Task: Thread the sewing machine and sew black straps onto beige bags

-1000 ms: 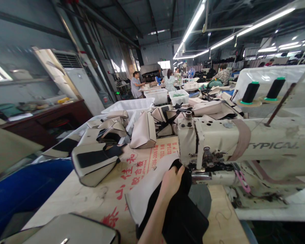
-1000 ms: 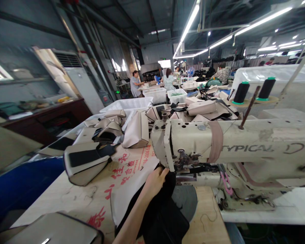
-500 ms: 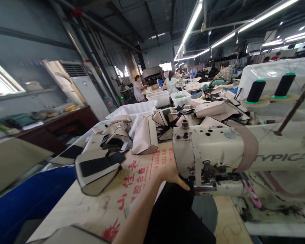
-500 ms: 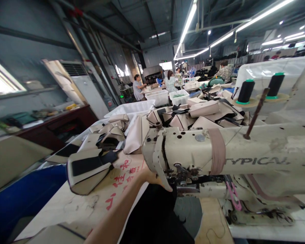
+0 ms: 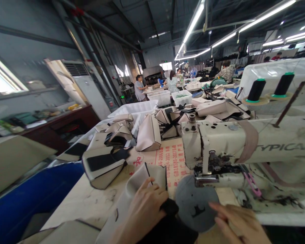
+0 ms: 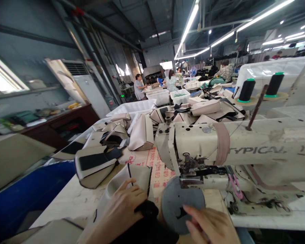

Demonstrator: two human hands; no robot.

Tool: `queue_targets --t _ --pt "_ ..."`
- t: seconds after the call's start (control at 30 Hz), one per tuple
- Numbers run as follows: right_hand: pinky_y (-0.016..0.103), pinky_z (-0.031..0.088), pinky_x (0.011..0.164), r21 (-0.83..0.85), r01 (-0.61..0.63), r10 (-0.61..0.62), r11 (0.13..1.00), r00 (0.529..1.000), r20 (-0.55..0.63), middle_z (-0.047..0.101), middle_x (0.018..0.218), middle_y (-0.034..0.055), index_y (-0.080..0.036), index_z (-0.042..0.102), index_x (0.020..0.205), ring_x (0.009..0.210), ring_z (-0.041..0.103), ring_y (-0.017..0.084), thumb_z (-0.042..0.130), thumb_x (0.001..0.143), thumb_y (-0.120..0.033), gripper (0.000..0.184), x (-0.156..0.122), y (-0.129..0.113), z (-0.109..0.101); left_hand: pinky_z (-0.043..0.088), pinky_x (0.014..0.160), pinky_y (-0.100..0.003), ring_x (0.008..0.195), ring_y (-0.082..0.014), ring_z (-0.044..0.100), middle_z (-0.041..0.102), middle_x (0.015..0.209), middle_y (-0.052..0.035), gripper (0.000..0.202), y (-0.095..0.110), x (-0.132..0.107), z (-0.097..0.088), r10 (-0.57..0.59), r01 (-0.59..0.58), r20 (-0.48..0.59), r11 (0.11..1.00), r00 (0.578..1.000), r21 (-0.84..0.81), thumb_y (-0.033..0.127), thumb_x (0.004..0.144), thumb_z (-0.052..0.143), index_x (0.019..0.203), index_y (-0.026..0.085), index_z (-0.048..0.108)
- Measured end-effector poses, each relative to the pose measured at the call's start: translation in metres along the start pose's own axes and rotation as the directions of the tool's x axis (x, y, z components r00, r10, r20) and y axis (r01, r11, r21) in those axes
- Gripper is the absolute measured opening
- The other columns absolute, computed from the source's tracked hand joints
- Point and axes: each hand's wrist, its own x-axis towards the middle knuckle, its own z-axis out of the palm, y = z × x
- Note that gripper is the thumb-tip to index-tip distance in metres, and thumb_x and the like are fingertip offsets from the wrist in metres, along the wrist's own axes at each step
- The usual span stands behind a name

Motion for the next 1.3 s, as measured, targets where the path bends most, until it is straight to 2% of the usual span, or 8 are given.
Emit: queue_targets --t 0.13,0.27,0.47,0.6,0.77,0.93,1.07,1.3 --pt "0.022 0.052 0.062 0.299 -0.359 0.387 0.884 0.921 -0.038 0.066 0.089 0.0025 -0.016 0.019 0.136 0.070 0.064 0.013 0.039 0.091 -0.030 0.051 0.036 -0.027 0.057 0.025 0.095 -0.038 0.077 -0.0159 0.057 0.065 0.075 0.0045 0.009 0.016 -0.007 0.002 -0.008 0.010 -0.045 0.999 0.999 0.043 0.017 0.068 0.064 0.072 0.021 0.056" --pt "0.023 0.050 0.054 0.462 -0.422 0.535 0.780 0.833 -0.143 0.060 0.073 0.0008 -0.014 0.025 0.130 0.059 0.059 0.014 0.036 0.092 -0.032 0.043 0.048 -0.026 0.087 0.027 0.092 -0.039 0.078 -0.0169 0.057 0.064 0.075 0.0040 0.008 0.015 -0.008 0.003 -0.032 0.035 -0.043 0.997 0.999 0.072 0.021 0.070 0.063 0.074 0.021 0.056" --pt "0.029 0.050 0.058 -0.045 -0.133 0.133 0.990 0.991 -0.007 0.065 0.076 0.0034 -0.018 0.049 0.109 0.063 0.062 0.017 0.046 0.089 -0.032 0.025 0.028 0.013 0.055 0.031 0.088 -0.036 0.080 -0.0179 0.056 0.064 0.079 0.0013 0.004 -0.002 0.003 -0.002 -0.006 0.009 -0.022 0.991 1.000 0.130 0.020 0.073 0.059 0.073 0.020 0.055" --pt "0.027 0.052 0.070 -0.146 0.085 -0.101 0.986 0.989 -0.105 0.066 0.098 0.0075 -0.017 0.046 0.120 0.082 0.064 0.017 0.045 0.087 -0.019 0.032 0.021 -0.003 0.031 0.026 0.090 -0.036 0.078 -0.0159 0.054 0.062 0.077 0.0052 0.010 -0.001 -0.024 -0.008 0.011 -0.002 -0.078 0.993 0.997 0.121 0.019 0.069 0.063 0.073 0.022 0.055" --pt "0.024 0.053 0.054 -0.071 0.117 -0.096 0.991 0.964 0.246 0.062 0.110 0.0113 -0.014 0.049 0.119 0.069 0.065 0.016 0.025 0.090 -0.012 0.038 0.029 -0.032 0.061 0.026 0.085 -0.037 0.077 -0.0162 0.051 0.060 0.076 0.0038 0.005 0.017 -0.048 -0.025 0.077 -0.026 -0.204 0.970 0.976 0.243 0.017 0.078 0.055 0.077 0.023 0.055" --pt "0.024 0.053 0.068 0.060 -0.051 0.057 0.997 0.994 -0.096 0.068 0.089 0.0061 -0.017 0.056 0.101 0.076 0.065 0.015 0.038 0.092 -0.022 0.020 0.042 -0.005 0.075 0.034 0.074 -0.034 0.084 -0.0187 0.050 0.060 0.085 0.0004 0.006 0.020 -0.001 -0.054 0.029 0.019 -0.177 0.964 0.984 0.265 0.015 0.078 0.053 0.081 0.020 0.054" --pt "0.022 0.049 0.053 0.061 -0.224 0.229 0.973 0.890 -0.394 0.068 0.075 0.0063 -0.014 0.054 0.091 0.059 0.065 0.015 0.050 0.088 -0.032 0.018 0.051 0.005 0.077 0.037 0.076 -0.034 0.089 -0.0205 0.050 0.060 0.091 -0.0021 0.007 0.021 0.039 -0.061 0.018 0.052 -0.297 0.973 0.955 0.226 0.018 0.079 0.051 0.085 0.019 0.053" --pt "0.020 0.043 0.047 0.027 -0.356 0.329 0.934 0.829 -0.452 0.065 0.061 0.0021 -0.014 0.057 0.089 0.047 0.060 0.012 0.048 0.088 -0.026 0.015 0.047 -0.003 0.093 0.039 0.076 -0.034 0.087 -0.0203 0.048 0.058 0.093 -0.0025 0.011 0.026 0.047 -0.039 0.060 -0.031 -0.167 0.985 0.984 0.171 0.014 0.080 0.046 0.088 0.020 0.051"
